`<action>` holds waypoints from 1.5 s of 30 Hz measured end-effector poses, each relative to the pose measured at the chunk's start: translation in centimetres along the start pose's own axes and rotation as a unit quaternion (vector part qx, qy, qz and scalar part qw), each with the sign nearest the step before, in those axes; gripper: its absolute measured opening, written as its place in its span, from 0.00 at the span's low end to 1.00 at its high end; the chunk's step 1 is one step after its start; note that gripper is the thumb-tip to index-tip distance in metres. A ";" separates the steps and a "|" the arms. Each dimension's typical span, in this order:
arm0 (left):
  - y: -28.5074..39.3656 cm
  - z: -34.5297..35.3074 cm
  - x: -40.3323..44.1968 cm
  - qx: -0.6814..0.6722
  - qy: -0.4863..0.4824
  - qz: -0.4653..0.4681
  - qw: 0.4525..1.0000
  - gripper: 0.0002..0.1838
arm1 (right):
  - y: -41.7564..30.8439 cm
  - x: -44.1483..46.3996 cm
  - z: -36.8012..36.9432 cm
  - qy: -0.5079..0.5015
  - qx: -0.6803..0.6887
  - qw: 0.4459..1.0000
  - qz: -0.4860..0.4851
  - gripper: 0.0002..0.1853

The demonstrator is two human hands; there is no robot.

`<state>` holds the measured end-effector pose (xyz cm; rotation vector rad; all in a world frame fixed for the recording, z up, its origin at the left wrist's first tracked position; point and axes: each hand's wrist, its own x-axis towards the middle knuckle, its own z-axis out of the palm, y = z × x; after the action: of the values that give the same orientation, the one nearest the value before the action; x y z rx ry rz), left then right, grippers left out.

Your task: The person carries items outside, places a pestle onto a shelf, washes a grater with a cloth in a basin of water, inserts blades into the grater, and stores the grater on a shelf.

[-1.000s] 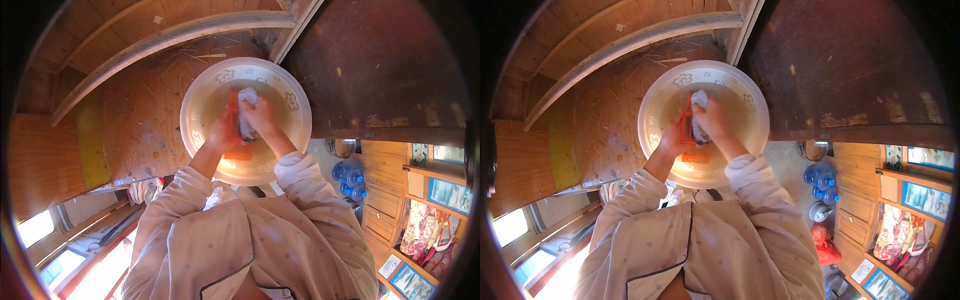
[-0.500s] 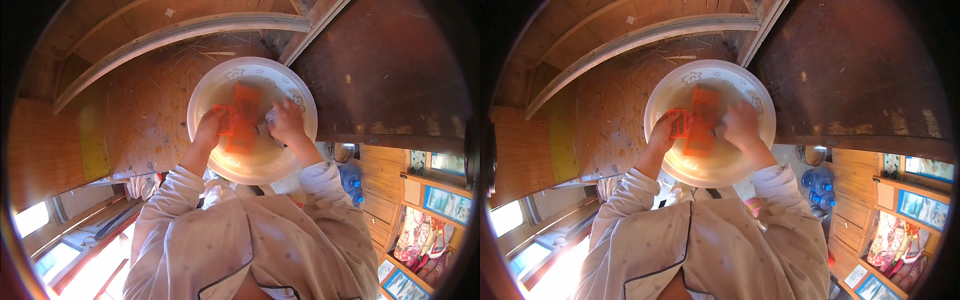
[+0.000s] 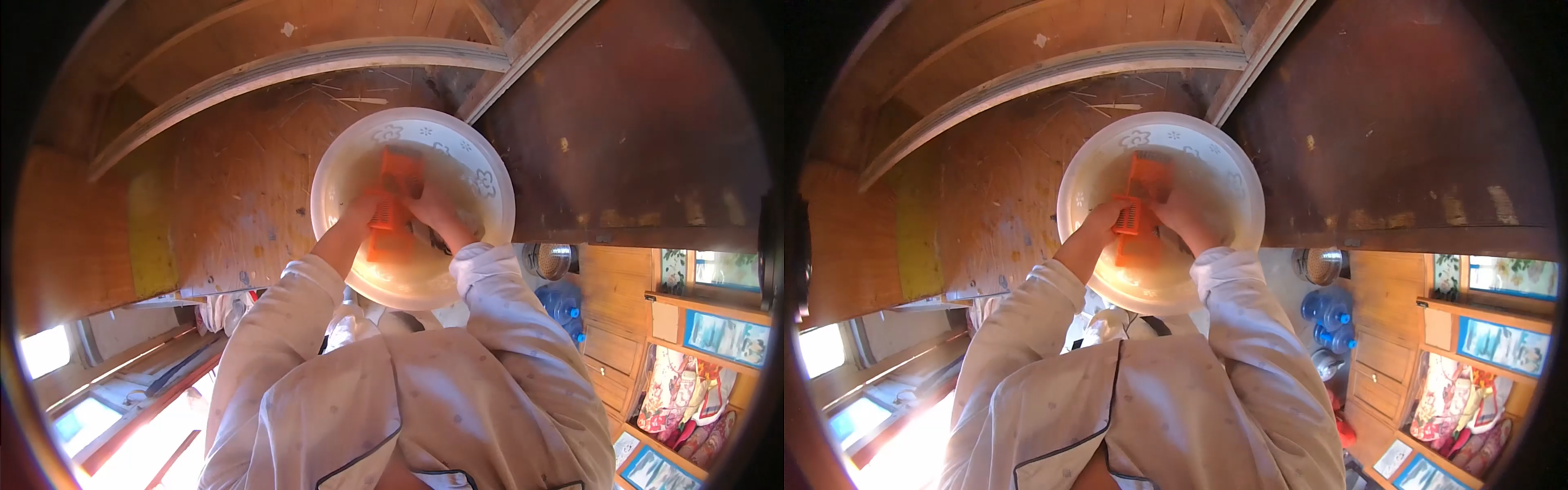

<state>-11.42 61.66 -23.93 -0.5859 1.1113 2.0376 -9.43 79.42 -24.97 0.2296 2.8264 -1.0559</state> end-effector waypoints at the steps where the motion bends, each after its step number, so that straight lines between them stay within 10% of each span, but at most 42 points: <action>1: 0.1 0.3 0.1 0.011 -0.010 -0.009 1.000 0.12 | -0.1 -0.1 0.0 0.000 0.033 0.999 0.008 0.27; 7: 1.3 4.2 -3.9 0.338 0.022 0.208 0.917 0.11 | 3.1 0.0 0.6 -0.014 0.446 0.887 0.117 0.17; 11: 2.3 6.1 -7.0 0.468 0.054 0.439 0.765 0.11 | -0.9 -2.8 -4.5 0.011 0.477 0.875 0.085 0.15; 14: 2.6 6.2 -7.9 0.416 0.016 0.466 0.781 0.08 | -2.3 -3.9 -6.0 0.065 0.527 0.845 0.066 0.15; 20: 3.4 5.8 -9.0 0.270 -0.007 0.277 0.922 0.08 | -2.6 -4.1 -10.3 -0.039 0.600 0.786 0.148 0.15; 24: 3.1 5.1 -8.8 0.212 -0.034 0.274 0.937 0.10 | -3.6 -3.7 -8.8 0.083 0.651 0.745 0.119 0.11; 45: 1.0 4.3 -8.7 0.084 -0.077 0.253 0.961 0.09 | -6.5 -4.3 -9.0 0.087 0.626 0.770 0.089 0.13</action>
<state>-6.95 61.67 -15.26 -0.0497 1.4258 2.3297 -6.89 80.07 -13.37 0.6771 1.6205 -2.7323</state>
